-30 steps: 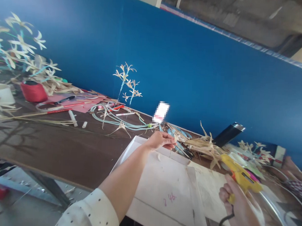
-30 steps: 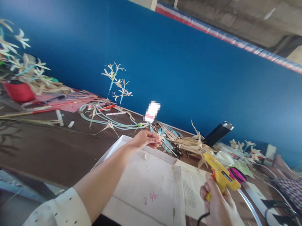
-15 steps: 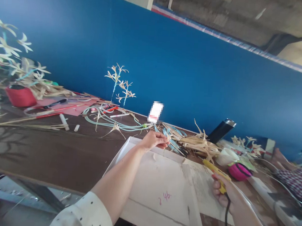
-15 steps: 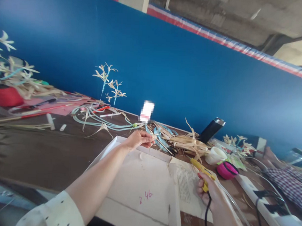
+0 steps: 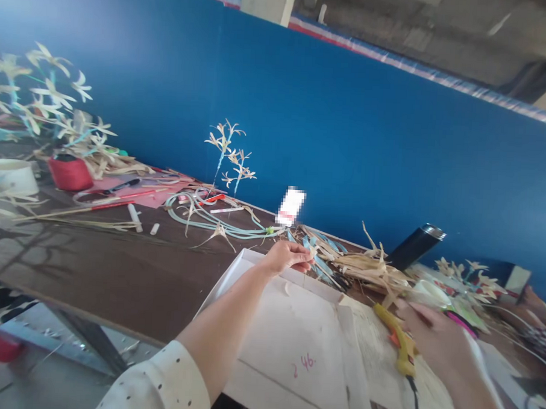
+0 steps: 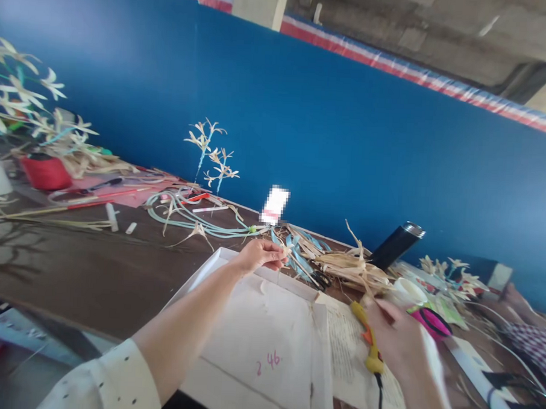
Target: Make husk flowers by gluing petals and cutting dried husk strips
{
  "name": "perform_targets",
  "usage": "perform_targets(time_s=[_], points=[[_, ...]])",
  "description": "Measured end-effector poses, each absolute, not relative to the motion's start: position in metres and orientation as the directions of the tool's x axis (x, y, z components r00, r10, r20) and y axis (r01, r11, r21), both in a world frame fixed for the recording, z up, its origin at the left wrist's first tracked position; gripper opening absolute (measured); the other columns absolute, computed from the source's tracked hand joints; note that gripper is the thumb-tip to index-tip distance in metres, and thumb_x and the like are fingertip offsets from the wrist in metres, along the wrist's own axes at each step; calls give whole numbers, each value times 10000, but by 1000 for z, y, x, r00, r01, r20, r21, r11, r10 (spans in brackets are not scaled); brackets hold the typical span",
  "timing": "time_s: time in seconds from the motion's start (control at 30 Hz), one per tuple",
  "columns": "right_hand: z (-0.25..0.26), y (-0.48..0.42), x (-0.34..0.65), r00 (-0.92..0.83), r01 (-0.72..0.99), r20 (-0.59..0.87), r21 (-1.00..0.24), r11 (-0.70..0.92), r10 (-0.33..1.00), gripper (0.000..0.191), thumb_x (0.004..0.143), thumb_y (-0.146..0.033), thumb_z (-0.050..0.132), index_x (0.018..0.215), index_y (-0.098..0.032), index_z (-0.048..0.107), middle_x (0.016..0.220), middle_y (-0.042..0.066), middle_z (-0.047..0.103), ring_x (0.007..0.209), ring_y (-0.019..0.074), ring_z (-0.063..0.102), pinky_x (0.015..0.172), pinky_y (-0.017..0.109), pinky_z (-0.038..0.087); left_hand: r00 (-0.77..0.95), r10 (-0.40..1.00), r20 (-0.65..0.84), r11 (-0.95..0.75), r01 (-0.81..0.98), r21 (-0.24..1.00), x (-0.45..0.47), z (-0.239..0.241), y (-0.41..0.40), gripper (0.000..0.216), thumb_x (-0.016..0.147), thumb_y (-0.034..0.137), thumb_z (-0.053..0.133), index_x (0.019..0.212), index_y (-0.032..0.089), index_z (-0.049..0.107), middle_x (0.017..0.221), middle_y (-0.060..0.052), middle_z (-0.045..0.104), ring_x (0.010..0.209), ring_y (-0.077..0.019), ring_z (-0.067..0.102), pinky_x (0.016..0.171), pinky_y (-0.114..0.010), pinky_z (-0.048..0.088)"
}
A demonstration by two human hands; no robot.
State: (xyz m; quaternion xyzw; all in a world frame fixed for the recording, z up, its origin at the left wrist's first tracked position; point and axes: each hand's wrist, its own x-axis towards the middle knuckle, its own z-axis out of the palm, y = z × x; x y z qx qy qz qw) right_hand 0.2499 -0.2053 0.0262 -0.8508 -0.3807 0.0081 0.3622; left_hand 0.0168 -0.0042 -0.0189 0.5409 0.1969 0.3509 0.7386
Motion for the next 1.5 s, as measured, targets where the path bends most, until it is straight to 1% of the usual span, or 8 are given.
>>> perform_targets(time_s=[0.07, 0.1, 0.2, 0.33, 0.5, 0.73, 1.23, 1.5], points=[[30, -177, 214, 689, 558, 218, -769, -313, 691, 280, 638, -448, 645, 803, -232, 713, 724, 39, 664, 553, 150, 567, 414, 223, 376, 657, 748, 97, 158, -318, 935, 17, -19, -4, 399, 546, 378, 761, 781, 75, 651, 781, -110, 673, 625, -140, 628, 596, -269, 538], [29, -161, 197, 670, 483, 197, -848, -219, 715, 305, 638, -442, 646, 827, -212, 712, 747, 45, 657, 567, 142, 557, 420, 216, 376, 645, 757, 104, 150, -327, 933, 17, -19, -3, 392, 550, 376, 759, 776, 74, 650, 780, -108, 672, 624, -137, 627, 594, -266, 538], [19, -114, 155, 601, 168, 42, -983, -75, 798, 321, 602, -426, 684, 808, -180, 703, 646, 4, 573, 470, 82, 445, 347, 183, 275, 610, 783, 119, 141, -361, 922, 19, -22, 1, 386, 552, 371, 758, 780, 78, 651, 724, -82, 664, 600, -119, 617, 606, -259, 537], [5, -74, 132, 607, -137, -63, -990, 26, 792, 253, 565, -356, 716, 741, -177, 682, 533, -54, 454, 394, 48, 342, 302, 177, 186, 569, 817, 93, 165, -385, 908, 20, -23, 7, 400, 548, 375, 758, 802, 86, 649, 672, -60, 656, 597, -117, 617, 617, -256, 533], [-13, -63, 133, 470, -433, -113, -894, 117, 875, 279, 587, -310, 722, 813, -157, 665, 510, -90, 375, 355, 12, 245, 295, 153, 156, 563, 819, 113, 131, -375, 918, 18, -20, 5, 412, 542, 381, 758, 805, 82, 650, 672, -59, 654, 599, -120, 613, 631, -267, 528], [-16, -71, 135, 437, -492, -127, -862, 119, 891, 229, 593, -275, 733, 734, -130, 626, 511, -95, 364, 348, -3, 213, 294, 145, 159, 635, 759, 145, 97, -330, 939, 18, -18, -3, 378, 574, 379, 735, 792, 80, 658, 774, -81, 664, 618, -109, 601, 617, -256, 524], [-19, -75, 139, 441, -467, -110, -876, 123, 891, 231, 574, -255, 745, 630, -158, 542, 501, -92, 367, 357, 9, 273, 301, 145, 162, 665, 735, 131, 67, -264, 962, 20, -20, -5, 396, 575, 386, 732, 819, 83, 661, 784, -85, 664, 629, -115, 605, 609, -256, 528], [-16, -76, 136, 439, -474, -107, -871, 129, 892, 232, 572, -240, 736, 597, -161, 519, 490, -99, 355, 355, 4, 240, 311, 148, 164, 666, 734, 133, 63, -261, 963, 18, -16, -7, 417, 563, 401, 734, 823, 84, 665, 688, -54, 649, 608, -112, 600, 619, -262, 528]])
